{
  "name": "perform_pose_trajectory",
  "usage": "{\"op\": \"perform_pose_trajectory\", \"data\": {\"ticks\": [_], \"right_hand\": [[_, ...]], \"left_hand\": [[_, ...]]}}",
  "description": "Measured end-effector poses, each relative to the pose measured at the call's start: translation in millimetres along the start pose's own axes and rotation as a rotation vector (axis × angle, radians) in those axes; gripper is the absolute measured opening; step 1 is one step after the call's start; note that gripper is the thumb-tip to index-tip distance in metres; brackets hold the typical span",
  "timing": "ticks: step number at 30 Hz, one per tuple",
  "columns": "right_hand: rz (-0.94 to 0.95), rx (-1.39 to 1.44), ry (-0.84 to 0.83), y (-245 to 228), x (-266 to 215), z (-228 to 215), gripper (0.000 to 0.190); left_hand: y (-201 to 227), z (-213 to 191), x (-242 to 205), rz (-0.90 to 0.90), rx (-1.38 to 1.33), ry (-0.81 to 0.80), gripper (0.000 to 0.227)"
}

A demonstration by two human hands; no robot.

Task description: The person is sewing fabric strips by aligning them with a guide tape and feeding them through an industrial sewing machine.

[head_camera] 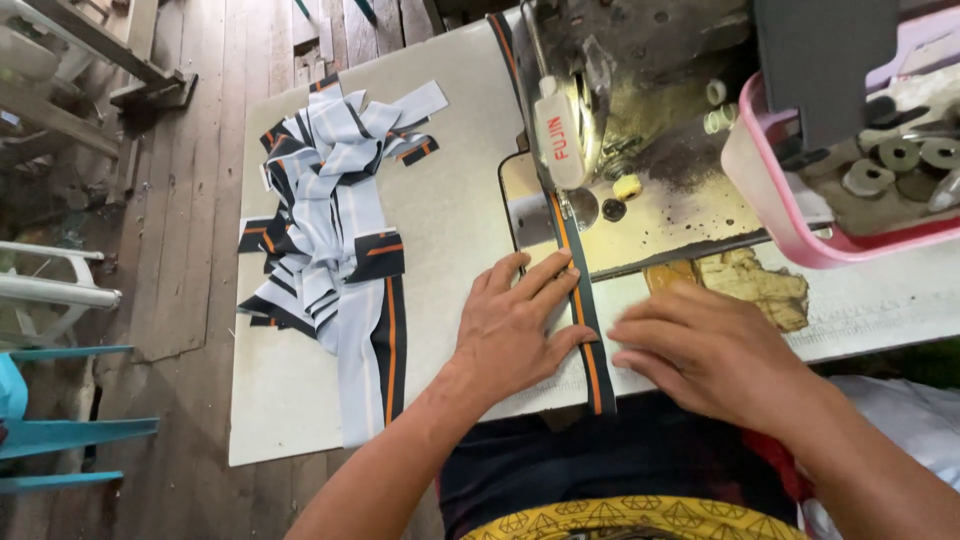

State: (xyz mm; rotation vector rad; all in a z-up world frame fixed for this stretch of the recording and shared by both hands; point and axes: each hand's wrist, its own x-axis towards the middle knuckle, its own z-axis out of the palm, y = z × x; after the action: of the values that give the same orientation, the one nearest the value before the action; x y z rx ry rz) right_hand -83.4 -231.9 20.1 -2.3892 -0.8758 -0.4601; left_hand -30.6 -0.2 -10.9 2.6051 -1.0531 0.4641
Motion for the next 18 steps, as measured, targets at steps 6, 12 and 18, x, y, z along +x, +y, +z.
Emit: {"op": "perform_pose_trajectory", "data": {"ticks": [6,12,18], "right_hand": [[-0.056,-0.125,-0.180,21,-2,30,0.040],[-0.070,-0.128,-0.195,18,5,24,0.046],[-0.098,-0.179,-0.181,27,15,29,0.046]], "left_hand": [[2,1,-3,0.024,-0.011,0.037,0.057],[4,-9,3,0.060,0.013,0.061,0.054],[-11,-5,14,0.041,0.040,0.000,0.057]]}}
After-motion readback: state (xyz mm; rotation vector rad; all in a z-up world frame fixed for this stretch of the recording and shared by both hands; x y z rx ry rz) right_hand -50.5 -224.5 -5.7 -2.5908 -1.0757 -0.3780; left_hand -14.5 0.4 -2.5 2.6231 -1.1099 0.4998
